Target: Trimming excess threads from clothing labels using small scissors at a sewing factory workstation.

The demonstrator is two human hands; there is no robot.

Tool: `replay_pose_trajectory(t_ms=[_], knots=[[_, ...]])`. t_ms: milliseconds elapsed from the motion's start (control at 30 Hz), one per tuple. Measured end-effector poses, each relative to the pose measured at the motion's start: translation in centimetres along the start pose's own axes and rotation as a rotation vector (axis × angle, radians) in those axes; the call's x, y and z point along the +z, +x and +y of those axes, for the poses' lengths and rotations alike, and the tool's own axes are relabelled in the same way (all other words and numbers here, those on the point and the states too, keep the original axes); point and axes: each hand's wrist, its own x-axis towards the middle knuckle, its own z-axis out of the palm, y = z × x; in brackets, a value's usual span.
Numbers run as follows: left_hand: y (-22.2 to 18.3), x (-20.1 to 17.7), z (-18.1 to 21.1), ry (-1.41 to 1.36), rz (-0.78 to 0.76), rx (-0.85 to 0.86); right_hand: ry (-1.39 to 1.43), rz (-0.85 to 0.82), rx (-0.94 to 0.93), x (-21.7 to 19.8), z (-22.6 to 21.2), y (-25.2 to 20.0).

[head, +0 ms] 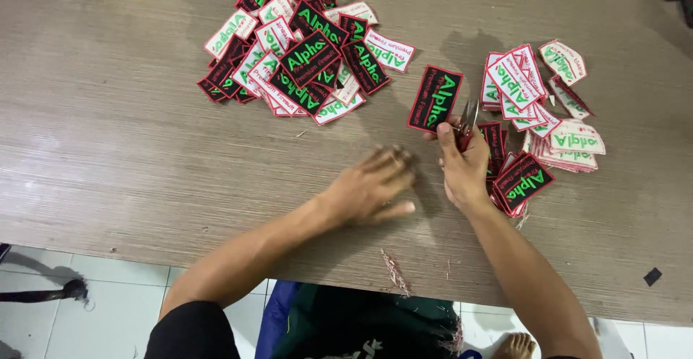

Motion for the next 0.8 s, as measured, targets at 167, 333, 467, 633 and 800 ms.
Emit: replay_pose_trajectory(t_ms=[167,333,467,633,800], knots=[[0.7,-2.0,1.0,-0.726,-0.258,0.025,0.026,0.005,0.035,-0.3,1.2,0.5],[0.4,-1.4,-0.7,-0.836,-0.022,-0.047,0.005,0.026,0.095,0.4,0.2,1.4],[0.4,-1.9,-1.3,-0.695,0.045,-0.038,-0.068,-0.042,0.095,2.3,-2.9,1.7],[1.0,-2.8,-2.0,-0.319,0.061,0.092,-0.022,-0.19,0.003,3.2,-1.7,6.2],[0.3,-2.4,-5.4,0.319,0.213,-0.265,-0.087,-0.384,-0.05,3.6,-5.6,5.1]])
